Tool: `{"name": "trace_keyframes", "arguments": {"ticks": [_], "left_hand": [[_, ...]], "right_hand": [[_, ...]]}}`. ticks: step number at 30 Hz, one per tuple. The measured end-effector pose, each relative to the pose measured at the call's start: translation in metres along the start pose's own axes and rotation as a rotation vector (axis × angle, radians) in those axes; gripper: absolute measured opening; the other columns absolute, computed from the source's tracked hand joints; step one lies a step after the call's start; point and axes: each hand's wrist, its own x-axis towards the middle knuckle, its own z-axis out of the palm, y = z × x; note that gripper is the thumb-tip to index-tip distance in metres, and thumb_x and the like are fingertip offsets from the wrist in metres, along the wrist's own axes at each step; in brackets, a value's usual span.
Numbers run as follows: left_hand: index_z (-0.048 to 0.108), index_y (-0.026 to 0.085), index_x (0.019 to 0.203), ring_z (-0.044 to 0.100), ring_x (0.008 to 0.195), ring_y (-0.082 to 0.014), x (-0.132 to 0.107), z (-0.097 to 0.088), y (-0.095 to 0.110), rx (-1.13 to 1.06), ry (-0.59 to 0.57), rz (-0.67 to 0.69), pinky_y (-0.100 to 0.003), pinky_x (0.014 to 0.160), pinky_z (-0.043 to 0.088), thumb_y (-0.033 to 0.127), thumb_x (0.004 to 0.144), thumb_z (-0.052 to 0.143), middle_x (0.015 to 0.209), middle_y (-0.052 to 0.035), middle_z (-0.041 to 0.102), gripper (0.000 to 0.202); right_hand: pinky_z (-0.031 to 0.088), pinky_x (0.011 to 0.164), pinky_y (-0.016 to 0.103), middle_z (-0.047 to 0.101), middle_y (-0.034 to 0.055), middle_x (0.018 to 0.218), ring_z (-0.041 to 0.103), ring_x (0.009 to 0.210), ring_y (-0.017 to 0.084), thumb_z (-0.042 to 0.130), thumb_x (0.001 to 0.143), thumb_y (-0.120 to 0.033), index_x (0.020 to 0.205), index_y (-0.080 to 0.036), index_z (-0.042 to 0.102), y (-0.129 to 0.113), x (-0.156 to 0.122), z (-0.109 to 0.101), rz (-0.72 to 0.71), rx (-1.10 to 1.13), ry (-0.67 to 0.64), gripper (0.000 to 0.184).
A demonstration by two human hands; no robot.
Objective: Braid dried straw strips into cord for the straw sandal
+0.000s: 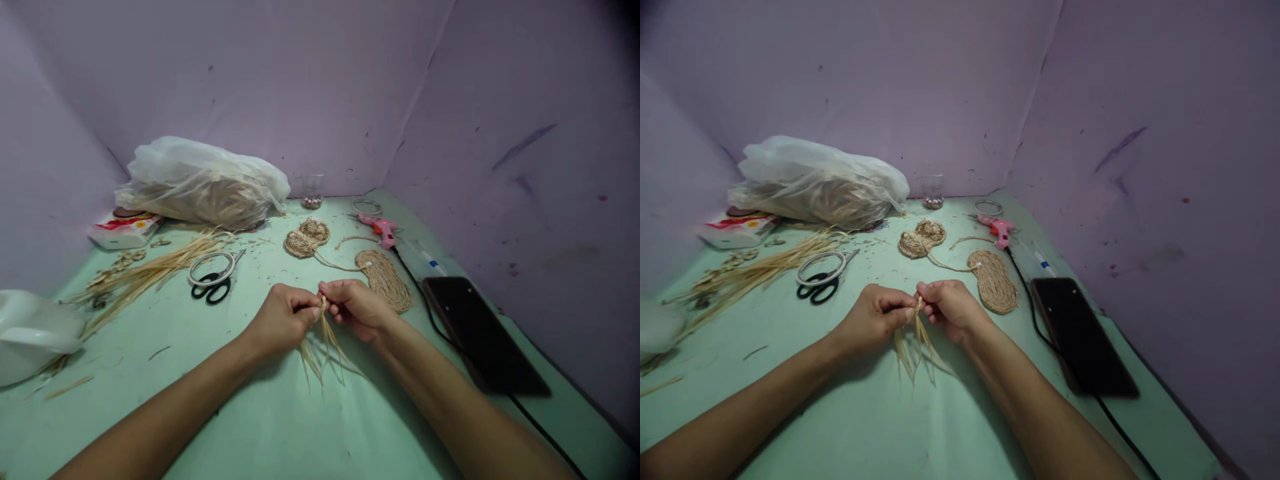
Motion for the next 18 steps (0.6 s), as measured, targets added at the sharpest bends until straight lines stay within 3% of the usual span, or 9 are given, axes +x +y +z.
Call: {"name": "trace_keyframes", "arguments": {"ticks": [4,8,11,15,18], "left_hand": [[0.062,0.012,0.053,0.052,0.062,-0.0151,-0.002,-0.002,0.001,-0.102,-0.027,0.032,-0.023,0.057,0.039,0.020,0.062,0.055,0.054,-0.0028,0.056,0.014],[0.061,0.011,0.055,0.047,0.052,-0.0100,0.004,0.001,-0.004,-0.202,0.124,-0.034,-0.022,0.054,0.037,0.019,0.062,0.055,0.051,-0.0008,0.055,0.013],[0.061,0.010,0.057,0.046,0.049,-0.0098,0.010,0.001,-0.008,-0.258,0.209,-0.098,-0.023,0.053,0.037,0.021,0.060,0.056,0.052,-0.0022,0.056,0.013],[0.060,0.009,0.057,0.042,0.046,-0.0081,0.012,0.000,-0.011,-0.260,0.253,-0.159,-0.021,0.047,0.033,0.021,0.058,0.056,0.048,-0.0007,0.053,0.012],[0.058,0.009,0.053,0.033,0.041,-0.0049,0.012,0.001,-0.013,-0.225,0.253,-0.190,-0.018,0.042,0.024,0.021,0.057,0.057,0.043,0.0028,0.046,0.012]], "right_hand": [[0.024,0.033,0.013,0.042,-0.0043,0.038,0.031,0.033,0.002,0.056,0.068,-0.020,0.048,-0.011,0.053,0.001,0.001,-0.001,0.171,0.139,-0.122,0.022],[0.040,0.048,0.018,0.053,-0.0003,0.053,0.047,0.046,0.006,0.056,0.072,-0.034,0.062,-0.013,0.057,-0.001,-0.003,0.001,-0.005,0.089,-0.129,0.023],[0.043,0.057,0.023,0.058,0.0035,0.063,0.052,0.054,0.009,0.056,0.072,-0.035,0.070,-0.013,0.058,-0.004,-0.010,0.006,-0.012,0.056,-0.185,0.022],[0.038,0.050,0.021,0.052,0.0002,0.057,0.047,0.048,0.008,0.059,0.067,-0.023,0.066,-0.013,0.055,-0.006,-0.015,0.011,-0.004,-0.011,-0.155,0.010],[0.022,0.038,0.018,0.041,-0.0048,0.046,0.032,0.039,0.004,0.057,0.067,-0.021,0.058,-0.014,0.050,-0.003,-0.013,0.011,-0.037,-0.152,-0.070,0.013]]}}
